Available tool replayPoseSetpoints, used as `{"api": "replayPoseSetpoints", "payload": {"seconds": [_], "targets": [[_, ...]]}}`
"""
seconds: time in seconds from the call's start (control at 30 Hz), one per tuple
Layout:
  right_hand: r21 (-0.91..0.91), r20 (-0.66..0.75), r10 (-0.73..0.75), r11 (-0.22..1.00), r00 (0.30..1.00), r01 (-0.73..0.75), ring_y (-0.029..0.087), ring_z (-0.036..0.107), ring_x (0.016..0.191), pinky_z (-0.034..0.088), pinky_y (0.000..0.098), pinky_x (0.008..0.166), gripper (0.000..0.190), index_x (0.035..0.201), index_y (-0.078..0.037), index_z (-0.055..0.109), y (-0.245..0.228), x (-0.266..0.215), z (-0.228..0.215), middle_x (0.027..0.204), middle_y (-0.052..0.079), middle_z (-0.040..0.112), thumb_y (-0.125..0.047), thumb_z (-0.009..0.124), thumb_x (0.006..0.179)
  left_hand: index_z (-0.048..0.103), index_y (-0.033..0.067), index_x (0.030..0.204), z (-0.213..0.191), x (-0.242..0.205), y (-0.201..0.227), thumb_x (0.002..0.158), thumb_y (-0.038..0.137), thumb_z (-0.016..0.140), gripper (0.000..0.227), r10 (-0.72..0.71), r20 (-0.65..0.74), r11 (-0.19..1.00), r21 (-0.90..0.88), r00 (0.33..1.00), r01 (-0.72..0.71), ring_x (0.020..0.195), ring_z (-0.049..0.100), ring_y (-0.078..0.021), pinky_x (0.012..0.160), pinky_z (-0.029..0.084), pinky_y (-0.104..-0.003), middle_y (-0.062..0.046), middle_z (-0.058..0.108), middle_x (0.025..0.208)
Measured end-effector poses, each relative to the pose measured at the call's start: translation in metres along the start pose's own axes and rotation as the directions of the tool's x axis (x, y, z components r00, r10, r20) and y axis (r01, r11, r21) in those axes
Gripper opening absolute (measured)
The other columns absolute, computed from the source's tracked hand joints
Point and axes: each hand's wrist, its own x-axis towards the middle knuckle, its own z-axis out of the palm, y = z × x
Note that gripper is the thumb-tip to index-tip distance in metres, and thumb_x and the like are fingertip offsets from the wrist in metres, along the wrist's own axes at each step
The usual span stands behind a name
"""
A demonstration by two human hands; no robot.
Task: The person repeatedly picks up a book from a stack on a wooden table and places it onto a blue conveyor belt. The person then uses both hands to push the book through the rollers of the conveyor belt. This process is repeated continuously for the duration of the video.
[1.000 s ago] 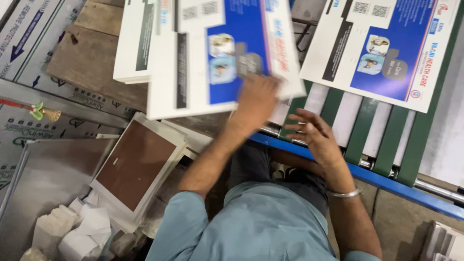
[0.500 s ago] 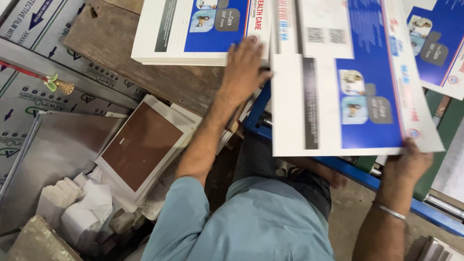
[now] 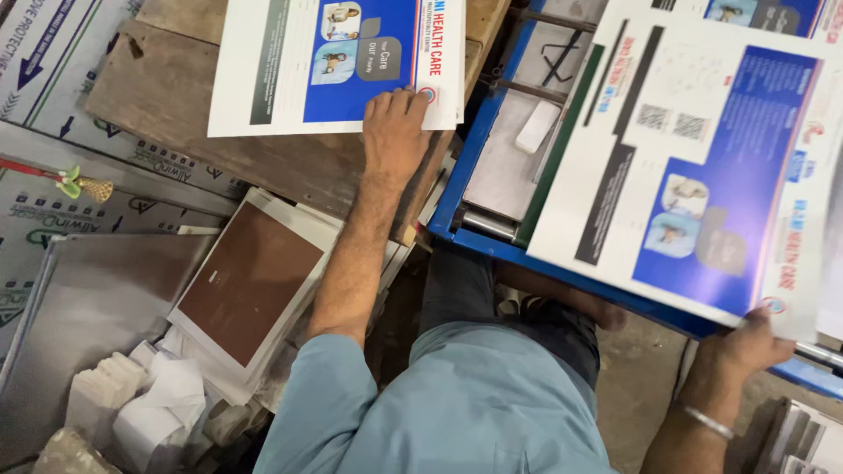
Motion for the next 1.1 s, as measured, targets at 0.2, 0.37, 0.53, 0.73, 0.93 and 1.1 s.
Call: {"api": "replayPoseSetpoints", "payload": {"seconds": [0.2, 0.37, 0.53, 0.73, 0.93, 1.1], "targets": [[0.014, 0.012, 0.077, 0.997, 0.997, -0.077, 0.028, 0.074, 0.116, 0.067, 0.0387, 0.097, 0.038, 0.137, 0.008, 0.058, 0.013, -0.059, -0.035, 0.133, 0.020, 0.068, 0.010, 0.049, 0.100, 0.068, 0.0077, 0.119, -0.004, 0.001, 0.005, 0.084, 0.016, 0.079, 0.037, 0.002, -0.014, 1.000, 0.008, 1.000, -0.002, 0.105, 0.058, -0.0317, 0.094, 0.046, -0.047, -0.011, 0.065, 0.114], [0.066, -0.036, 0.144, 0.988, 0.989, -0.141, 0.026, 0.075, 0.113, 0.068, 0.0393, 0.096, 0.039, 0.136, 0.003, 0.055, 0.023, -0.054, -0.028, 0.131, 0.015, 0.069, 0.007, 0.052, 0.098, 0.069, 0.0091, 0.115, -0.005, 0.004, 0.005, 0.085, 0.018, 0.081, 0.034, -0.007, -0.018, 1.000, 0.006, 1.000, 0.007, 0.101, 0.059, -0.0303, 0.090, 0.046, -0.046, -0.009, 0.065, 0.110], [0.065, 0.008, 0.058, 0.996, 0.998, -0.059, 0.027, 0.074, 0.117, 0.068, 0.0393, 0.098, 0.038, 0.139, 0.003, 0.052, 0.036, -0.018, -0.003, 0.135, 0.018, 0.066, 0.006, 0.053, 0.101, 0.069, 0.0082, 0.114, -0.003, 0.002, 0.005, 0.082, 0.017, 0.082, 0.035, -0.003, -0.025, 1.000, -0.001, 1.000, 0.003, 0.098, 0.058, -0.0299, 0.088, 0.045, -0.046, -0.009, 0.064, 0.106], [0.094, 0.002, 0.174, 0.980, 0.985, -0.173, 0.029, 0.076, 0.114, 0.071, 0.0405, 0.095, 0.033, 0.135, 0.005, 0.050, 0.048, 0.025, 0.024, 0.130, 0.018, 0.068, 0.002, 0.057, 0.103, 0.068, 0.0083, 0.114, -0.005, 0.003, 0.006, 0.081, 0.016, 0.082, 0.037, -0.009, -0.016, 1.000, 0.004, 1.000, 0.009, 0.099, 0.058, -0.0297, 0.090, 0.045, -0.046, -0.009, 0.064, 0.108], [-0.036, 0.141, 0.343, 0.939, 0.929, -0.341, 0.034, 0.077, 0.097, 0.067, 0.0431, 0.077, 0.027, 0.133, 0.005, 0.054, 0.045, 0.035, 0.017, 0.117, 0.021, 0.070, -0.009, 0.053, 0.110, 0.065, 0.0070, 0.119, -0.012, 0.004, 0.010, 0.083, 0.020, 0.083, 0.042, -0.017, 0.046, 1.000, 0.020, 0.999, 0.016, 0.102, 0.058, -0.0303, 0.092, 0.045, -0.047, -0.010, 0.064, 0.113], [-0.085, 0.176, 0.373, 0.928, 0.911, -0.364, 0.038, 0.075, 0.101, 0.070, 0.0478, 0.087, 0.025, 0.131, 0.009, 0.049, 0.040, 0.023, 0.005, 0.116, 0.025, 0.067, -0.009, 0.054, 0.114, 0.069, 0.0044, 0.121, -0.031, 0.015, 0.001, 0.080, 0.024, 0.082, 0.047, 0.026, 0.214, 0.997, -0.075, 0.976, -0.010, 0.100, 0.060, -0.0327, 0.085, 0.047, -0.047, -0.013, 0.067, 0.112]]}}
